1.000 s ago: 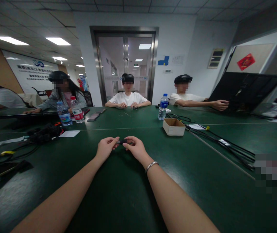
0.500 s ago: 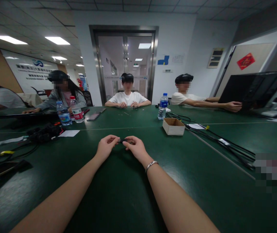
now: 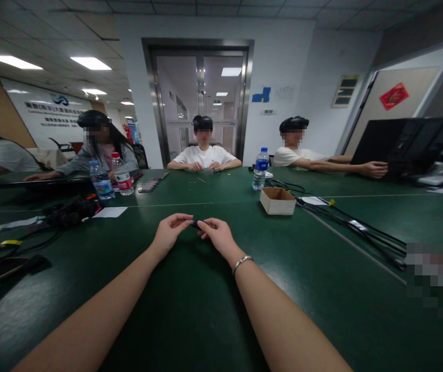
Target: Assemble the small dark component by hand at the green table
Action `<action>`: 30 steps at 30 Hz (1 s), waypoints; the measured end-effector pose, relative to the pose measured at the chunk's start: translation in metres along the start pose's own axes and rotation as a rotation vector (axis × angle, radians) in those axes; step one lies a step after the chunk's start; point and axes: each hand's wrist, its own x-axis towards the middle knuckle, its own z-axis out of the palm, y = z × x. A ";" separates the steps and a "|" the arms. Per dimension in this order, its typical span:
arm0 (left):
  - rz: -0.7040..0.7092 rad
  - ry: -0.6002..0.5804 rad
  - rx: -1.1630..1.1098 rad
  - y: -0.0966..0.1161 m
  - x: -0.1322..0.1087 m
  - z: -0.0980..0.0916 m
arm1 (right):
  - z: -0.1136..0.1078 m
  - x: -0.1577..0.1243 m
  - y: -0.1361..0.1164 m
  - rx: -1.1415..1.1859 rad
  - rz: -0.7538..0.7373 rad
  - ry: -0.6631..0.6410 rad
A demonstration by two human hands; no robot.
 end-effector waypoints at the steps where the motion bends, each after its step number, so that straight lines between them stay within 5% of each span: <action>1: -0.009 0.006 -0.019 0.000 0.000 0.000 | -0.001 0.000 0.000 -0.006 0.000 -0.002; 8: -0.060 0.048 -0.115 0.001 0.001 0.001 | -0.003 0.002 0.005 0.013 0.009 -0.008; 16: -0.110 -0.032 -0.107 -0.001 -0.003 0.002 | -0.003 0.002 0.004 0.042 0.017 -0.008; 25: -0.136 0.036 -0.287 -0.006 -0.001 0.003 | -0.001 0.002 0.004 -0.004 0.007 0.011; 30: -0.272 0.085 -0.387 0.000 -0.001 0.006 | -0.001 0.003 0.005 -0.020 0.006 0.024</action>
